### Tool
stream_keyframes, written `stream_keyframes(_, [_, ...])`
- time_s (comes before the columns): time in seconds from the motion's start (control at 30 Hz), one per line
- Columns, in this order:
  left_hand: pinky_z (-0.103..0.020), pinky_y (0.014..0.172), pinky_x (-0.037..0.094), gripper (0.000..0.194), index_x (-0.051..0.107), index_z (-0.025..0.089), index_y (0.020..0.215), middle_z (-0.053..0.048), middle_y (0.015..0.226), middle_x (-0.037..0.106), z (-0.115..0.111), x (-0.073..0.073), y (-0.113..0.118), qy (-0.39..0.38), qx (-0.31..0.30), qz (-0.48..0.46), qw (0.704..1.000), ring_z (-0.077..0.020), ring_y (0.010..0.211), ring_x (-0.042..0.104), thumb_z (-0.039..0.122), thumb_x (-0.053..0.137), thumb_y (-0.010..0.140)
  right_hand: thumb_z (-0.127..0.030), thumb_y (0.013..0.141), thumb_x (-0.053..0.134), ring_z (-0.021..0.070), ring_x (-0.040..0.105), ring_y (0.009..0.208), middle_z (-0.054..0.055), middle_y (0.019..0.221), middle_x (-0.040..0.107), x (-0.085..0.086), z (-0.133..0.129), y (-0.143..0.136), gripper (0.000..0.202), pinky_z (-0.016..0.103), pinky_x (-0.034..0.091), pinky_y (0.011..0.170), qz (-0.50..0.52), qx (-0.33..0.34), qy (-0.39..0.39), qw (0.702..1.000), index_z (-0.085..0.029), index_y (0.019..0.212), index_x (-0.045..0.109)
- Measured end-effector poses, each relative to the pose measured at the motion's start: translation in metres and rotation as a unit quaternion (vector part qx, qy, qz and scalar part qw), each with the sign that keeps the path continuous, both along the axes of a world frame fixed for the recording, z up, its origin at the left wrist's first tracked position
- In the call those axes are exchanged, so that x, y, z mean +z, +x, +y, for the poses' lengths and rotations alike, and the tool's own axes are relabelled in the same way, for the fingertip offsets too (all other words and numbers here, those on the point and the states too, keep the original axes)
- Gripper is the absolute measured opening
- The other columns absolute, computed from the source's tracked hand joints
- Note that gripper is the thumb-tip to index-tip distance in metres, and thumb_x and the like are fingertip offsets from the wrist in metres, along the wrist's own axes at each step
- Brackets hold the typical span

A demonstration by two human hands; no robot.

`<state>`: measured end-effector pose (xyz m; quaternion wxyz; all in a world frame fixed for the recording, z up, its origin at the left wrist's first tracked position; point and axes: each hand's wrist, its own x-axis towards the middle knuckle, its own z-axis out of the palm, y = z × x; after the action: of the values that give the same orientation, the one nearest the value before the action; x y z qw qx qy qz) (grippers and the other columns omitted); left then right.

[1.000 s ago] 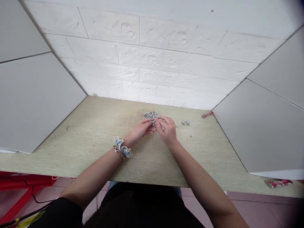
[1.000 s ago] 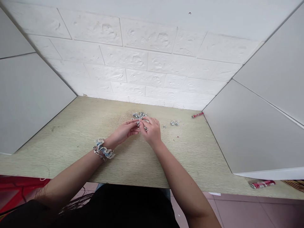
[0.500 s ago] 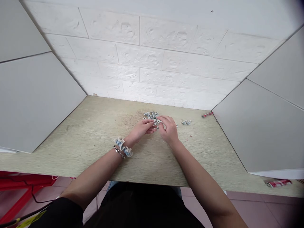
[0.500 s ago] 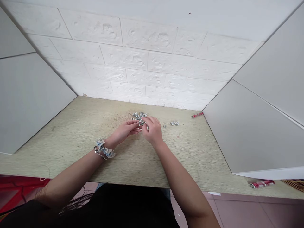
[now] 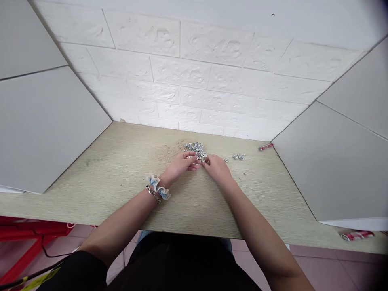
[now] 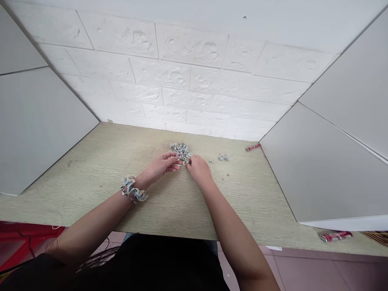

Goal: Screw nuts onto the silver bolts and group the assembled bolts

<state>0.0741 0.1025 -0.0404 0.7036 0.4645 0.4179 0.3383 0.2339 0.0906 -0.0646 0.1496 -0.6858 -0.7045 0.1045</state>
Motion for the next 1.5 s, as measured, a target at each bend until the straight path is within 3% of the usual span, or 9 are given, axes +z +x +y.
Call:
stream_keyframes(0.13, [-0.018,0.061,0.047,0.018,0.05,0.012,0.096,-0.008,0.083,0.064,-0.001,0.0,0.0,0.0,0.004,-0.005,1.0,-0.0071,0.063,0.06,0.02,0.054,0.08,-0.026,0.08,0.047,0.0157,0.05,0.079,0.004,0.085,0.056,-0.002,0.0,0.0,0.013,0.025,0.033,0.066,0.012,-0.001,0.011,1.0,-0.016,0.079,0.055])
stream_keyframes(0.37, [-0.015,0.064,0.046,0.013,0.056,0.011,0.092,-0.005,0.082,0.063,0.001,0.0,0.002,0.012,-0.021,-0.004,1.0,-0.0048,0.065,0.059,0.014,0.052,0.079,-0.034,0.083,0.045,0.0167,0.051,0.085,0.005,0.094,0.053,-0.001,-0.002,-0.006,0.022,0.024,0.034,0.064,0.009,0.029,0.035,0.999,-0.021,0.095,0.058])
stream_keyframes(0.63, [-0.019,0.071,0.047,0.025,0.055,0.01,0.099,-0.007,0.086,0.064,0.002,-0.002,0.004,-0.006,0.007,-0.01,1.0,-0.0068,0.069,0.06,0.007,0.054,0.074,-0.036,0.085,0.043,0.0172,0.049,0.089,0.007,0.096,0.052,-0.004,0.0,-0.01,0.025,0.025,0.036,0.066,-0.001,0.024,0.032,0.999,-0.019,0.092,0.06])
stream_keyframes(0.93, [-0.021,0.073,0.045,0.02,0.058,0.012,0.093,-0.006,0.087,0.063,0.001,-0.002,0.003,0.028,0.007,0.008,1.0,-0.0067,0.071,0.058,0.013,0.054,0.074,-0.036,0.081,0.047,0.018,0.05,0.088,0.006,0.093,0.053,-0.005,0.002,-0.007,0.022,0.027,0.036,0.067,0.007,-0.001,0.043,0.999,-0.019,0.08,0.06])
stream_keyframes(1.1, [-0.022,0.07,0.044,0.019,0.06,0.011,0.089,-0.006,0.082,0.061,0.003,-0.004,0.003,0.076,-0.004,0.068,0.995,-0.0076,0.068,0.056,0.019,0.056,0.072,-0.033,0.078,0.05,0.0167,0.05,0.085,0.005,0.091,0.054,-0.003,0.001,-0.007,0.018,0.027,0.038,0.07,0.084,-0.004,0.105,0.991,-0.018,0.081,0.06])
stream_keyframes(1.27, [-0.02,0.063,0.043,0.018,0.061,0.011,0.082,-0.003,0.072,0.058,0.003,-0.004,0.003,0.137,-0.027,0.106,0.985,-0.0075,0.063,0.052,0.019,0.049,0.072,-0.032,0.078,0.048,0.0136,0.051,0.078,0.004,0.088,0.055,0.002,-0.002,-0.011,0.018,0.025,0.041,0.069,0.219,0.063,0.182,0.956,-0.018,0.085,0.057])
stream_keyframes(1.5, [-0.02,0.061,0.042,0.024,0.062,0.011,0.084,-0.001,0.07,0.057,0.005,-0.008,0.001,0.208,-0.067,0.156,0.963,-0.0088,0.062,0.051,0.021,0.043,0.072,-0.028,0.077,0.047,0.0126,0.052,0.075,0.004,0.088,0.056,0.004,-0.005,-0.016,0.018,0.024,0.043,0.069,0.236,0.092,0.175,0.951,-0.017,0.088,0.057])
